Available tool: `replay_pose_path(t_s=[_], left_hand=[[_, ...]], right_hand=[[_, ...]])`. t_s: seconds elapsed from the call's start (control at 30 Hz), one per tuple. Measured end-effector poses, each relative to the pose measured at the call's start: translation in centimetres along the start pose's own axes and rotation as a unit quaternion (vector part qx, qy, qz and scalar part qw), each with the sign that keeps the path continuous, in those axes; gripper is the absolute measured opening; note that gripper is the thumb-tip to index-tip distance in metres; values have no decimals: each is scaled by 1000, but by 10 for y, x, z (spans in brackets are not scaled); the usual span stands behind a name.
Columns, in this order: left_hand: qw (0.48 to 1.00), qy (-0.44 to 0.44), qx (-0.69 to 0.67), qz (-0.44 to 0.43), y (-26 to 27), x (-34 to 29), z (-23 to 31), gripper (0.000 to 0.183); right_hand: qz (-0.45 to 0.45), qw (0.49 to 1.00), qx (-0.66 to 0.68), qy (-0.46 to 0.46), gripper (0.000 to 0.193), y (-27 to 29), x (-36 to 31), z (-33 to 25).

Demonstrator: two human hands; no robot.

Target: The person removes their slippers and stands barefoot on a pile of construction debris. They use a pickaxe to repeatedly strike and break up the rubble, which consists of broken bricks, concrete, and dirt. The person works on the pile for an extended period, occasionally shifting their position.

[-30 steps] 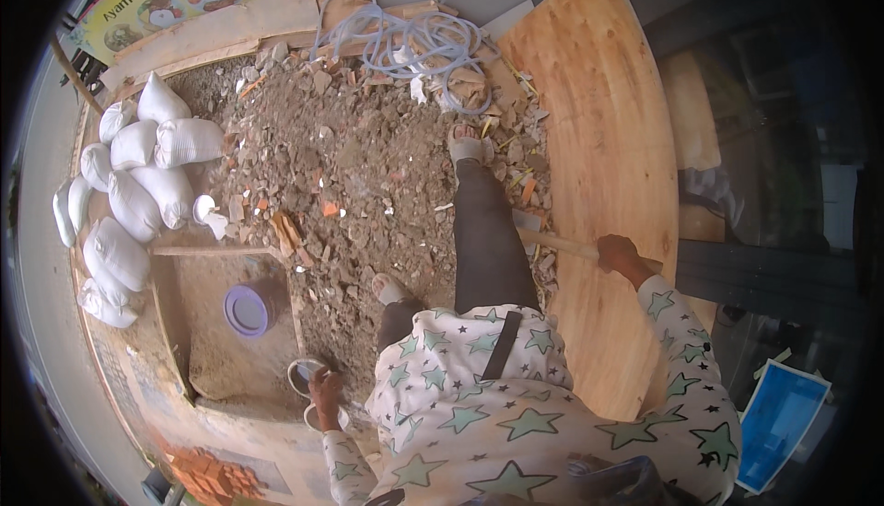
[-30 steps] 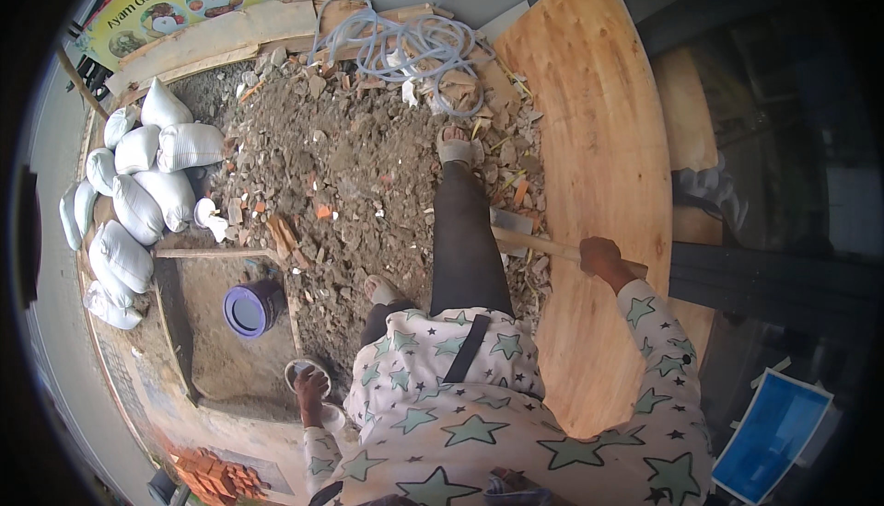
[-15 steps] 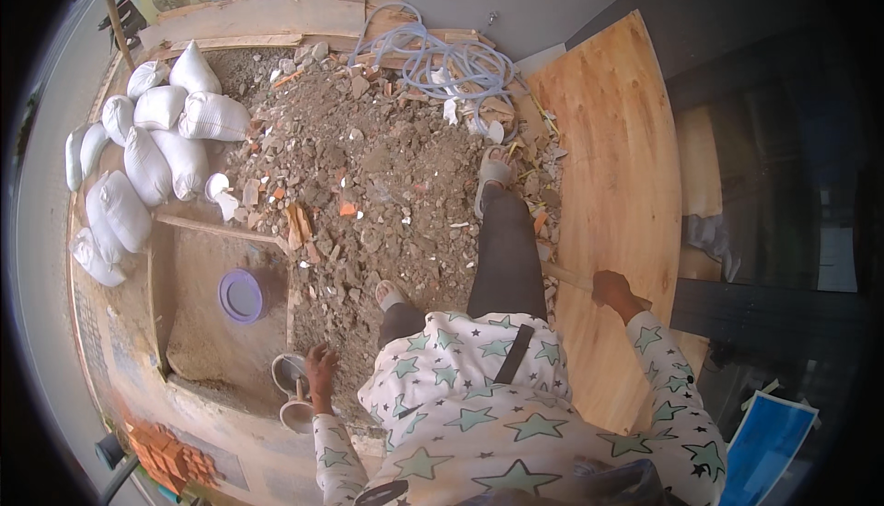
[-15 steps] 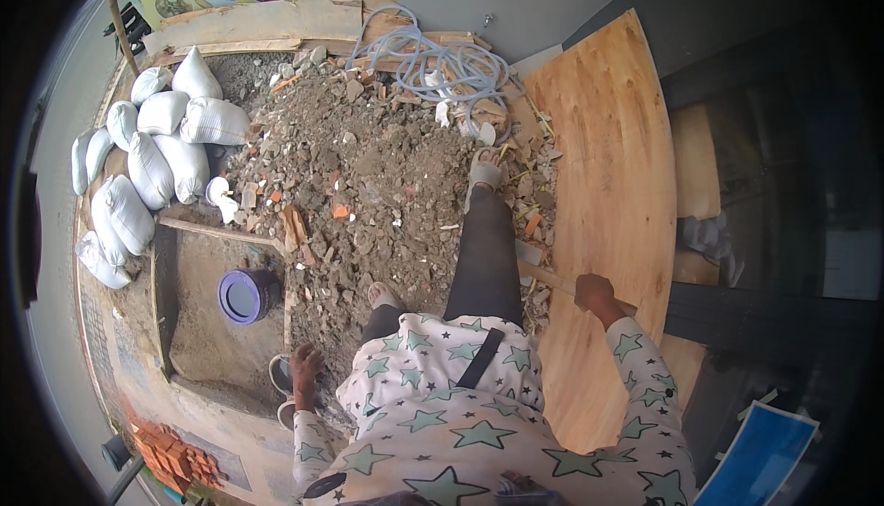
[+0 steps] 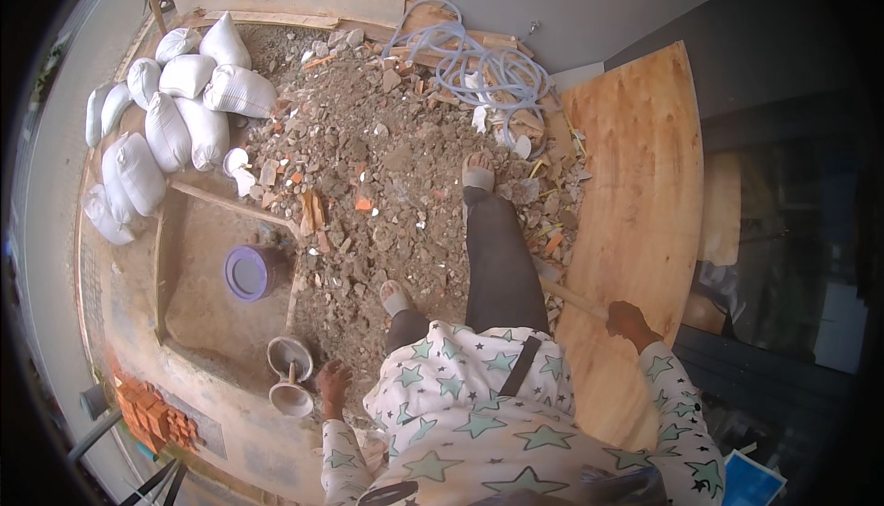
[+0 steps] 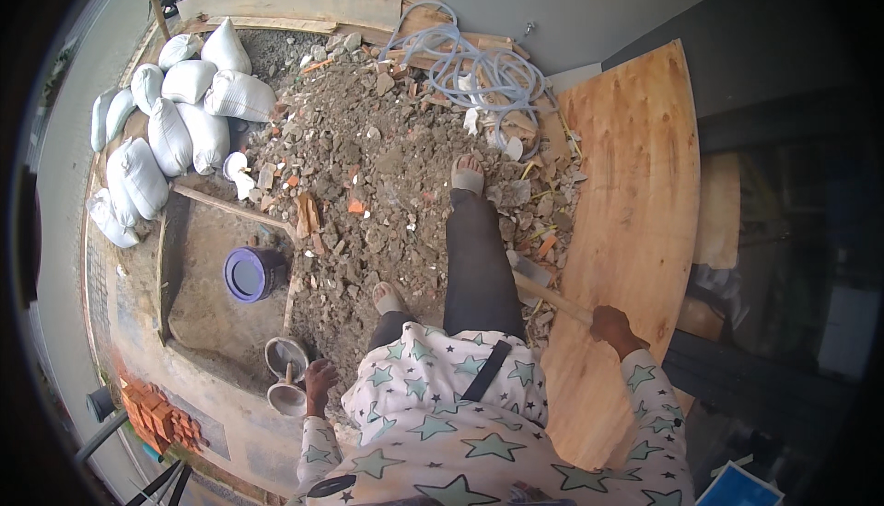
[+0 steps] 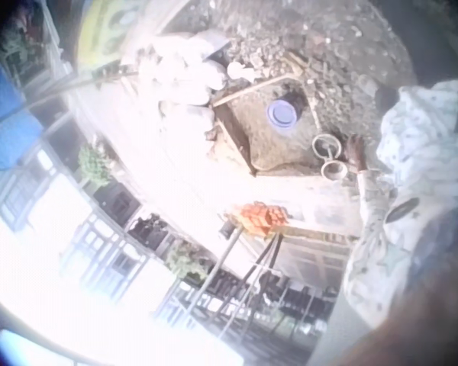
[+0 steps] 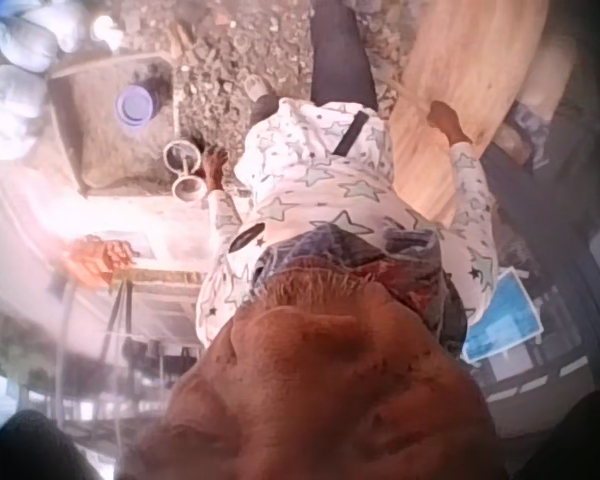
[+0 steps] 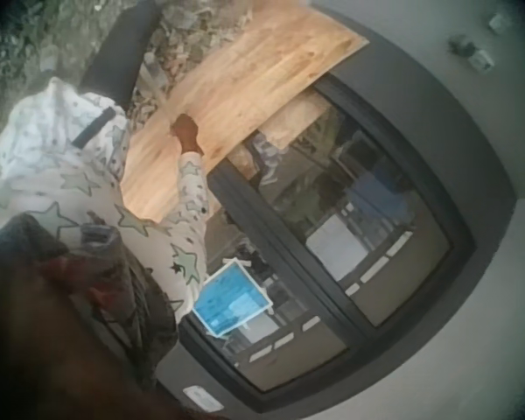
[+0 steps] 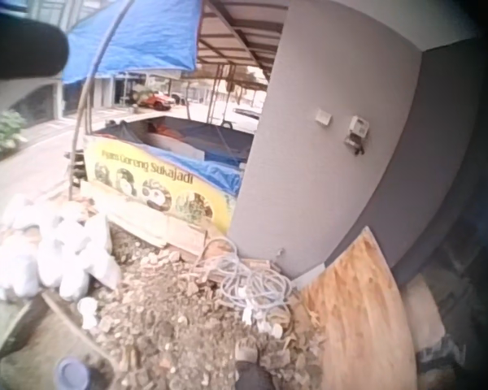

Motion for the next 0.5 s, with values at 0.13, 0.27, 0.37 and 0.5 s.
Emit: replay_pose_path(t_s=[0.13,0.27,0.37,0.5], left_hand=[[999,-19,20,-44,-45,15,29,46],[996,-52,24,-71,-61,28,54,48],[992,-83,9,-91,-55,35,75,49],[988,-125,41,-80,-14,22,93,49]], right_hand=[[-4,1000,15,-4,21,2,8,10],[19,1000,-10,19,19,1,5,2],[-6,999,-34,-37,33,-18,-1,-5],[5,999,-8,-42,31,-30,-31,-21]])
Point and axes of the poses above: each hand's wrist, its own x-axis towards the middle knuckle, its own y-axis out of the back of the hand, z = x × y, the point moved 9 cm from there along x, towards the middle knuckle, and after that the axes turned 13 degrees about -y, right-handed, at the moved point
